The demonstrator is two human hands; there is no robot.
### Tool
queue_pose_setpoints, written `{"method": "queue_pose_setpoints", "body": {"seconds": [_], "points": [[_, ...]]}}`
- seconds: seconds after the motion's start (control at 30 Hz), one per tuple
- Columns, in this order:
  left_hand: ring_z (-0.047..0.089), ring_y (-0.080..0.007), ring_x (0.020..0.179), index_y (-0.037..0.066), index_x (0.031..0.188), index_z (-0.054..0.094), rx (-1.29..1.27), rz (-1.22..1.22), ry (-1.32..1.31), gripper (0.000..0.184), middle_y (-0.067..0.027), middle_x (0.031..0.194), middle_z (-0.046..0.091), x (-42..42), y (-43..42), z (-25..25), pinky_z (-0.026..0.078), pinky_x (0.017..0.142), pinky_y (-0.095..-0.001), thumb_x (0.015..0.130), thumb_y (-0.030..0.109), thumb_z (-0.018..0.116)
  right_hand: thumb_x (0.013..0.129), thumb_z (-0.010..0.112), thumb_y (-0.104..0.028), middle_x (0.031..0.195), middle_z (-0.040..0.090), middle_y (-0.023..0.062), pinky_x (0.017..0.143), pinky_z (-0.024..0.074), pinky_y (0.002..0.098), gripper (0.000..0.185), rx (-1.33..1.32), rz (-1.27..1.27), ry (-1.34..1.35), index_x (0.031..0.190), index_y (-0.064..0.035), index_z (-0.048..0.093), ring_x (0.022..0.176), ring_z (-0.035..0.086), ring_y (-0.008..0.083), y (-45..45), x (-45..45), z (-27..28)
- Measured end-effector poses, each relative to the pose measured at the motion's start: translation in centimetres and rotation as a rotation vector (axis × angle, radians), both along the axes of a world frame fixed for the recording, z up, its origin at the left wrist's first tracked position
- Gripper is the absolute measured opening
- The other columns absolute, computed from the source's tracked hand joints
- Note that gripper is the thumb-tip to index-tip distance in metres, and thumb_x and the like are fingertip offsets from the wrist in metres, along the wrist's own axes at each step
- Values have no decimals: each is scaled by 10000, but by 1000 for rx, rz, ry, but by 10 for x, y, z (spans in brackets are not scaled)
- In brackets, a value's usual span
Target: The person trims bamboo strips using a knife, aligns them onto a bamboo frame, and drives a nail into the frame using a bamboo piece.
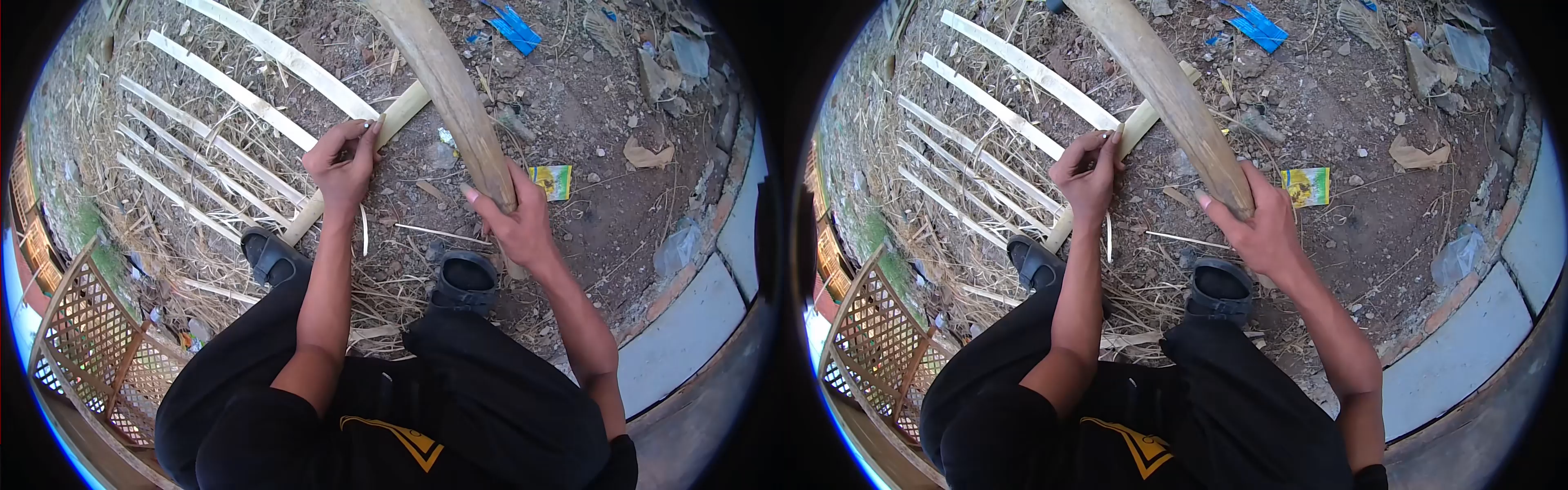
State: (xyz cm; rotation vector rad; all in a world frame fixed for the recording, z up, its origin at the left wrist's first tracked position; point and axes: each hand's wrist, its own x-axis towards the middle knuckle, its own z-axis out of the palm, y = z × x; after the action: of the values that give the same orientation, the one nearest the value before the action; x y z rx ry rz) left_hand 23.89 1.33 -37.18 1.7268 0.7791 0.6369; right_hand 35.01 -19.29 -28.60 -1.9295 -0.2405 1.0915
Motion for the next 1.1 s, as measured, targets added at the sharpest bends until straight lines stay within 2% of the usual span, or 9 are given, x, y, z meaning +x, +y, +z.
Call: {"method": "queue_pose_setpoints", "body": {"seconds": [0.2,0.3,0.4,0.77,1.03,1.1], "points": [[588,-74,523,-63,863,678,-3,-38,21,56,-79,732,669,-2,1,1,463,464,-191,819,-56,713,853,720,-309,844,693,180,685,533,349,436,-17,-2,-1,1095,29,591,765,696,219,-12,-5,11],[592,-69,519,-40,834,683,-54,-9,-5,59,-61,688,659,0,0,1,421,460,-181,801,-49,731,854,720,-315,827,692,177,679,532,347,441,-3,34,-57,1098,30,591,749,694,216,-19,-7,12],[588,-71,516,-45,845,683,-159,12,-17,66,-54,681,653,1,0,2,424,463,-181,803,-41,735,856,718,-324,813,690,175,674,529,345,456,-60,23,1,1112,32,592,741,692,214,-21,-8,17],[581,-71,508,-36,852,690,-178,-17,-8,79,-43,638,635,-1,2,2,429,471,-184,807,-9,749,857,713,-355,782,684,172,633,524,337,496,-4,-43,-63,1128,44,595,691,684,198,-20,-19,22],[587,-68,540,-40,853,686,-155,-22,-23,71,-54,698,655,-2,0,1,435,481,-190,803,-39,736,852,721,-303,804,686,214,644,529,360,429,-10,17,-162,1069,43,590,736,709,272,-22,-30,28],[599,-80,568,-45,886,673,-48,-75,-16,63,-71,773,673,-4,1,-2,466,499,-194,834,-41,709,851,721,-290,813,683,223,642,532,373,423,-9,46,-200,1078,36,574,743,709,297,-23,-32,29]]}}
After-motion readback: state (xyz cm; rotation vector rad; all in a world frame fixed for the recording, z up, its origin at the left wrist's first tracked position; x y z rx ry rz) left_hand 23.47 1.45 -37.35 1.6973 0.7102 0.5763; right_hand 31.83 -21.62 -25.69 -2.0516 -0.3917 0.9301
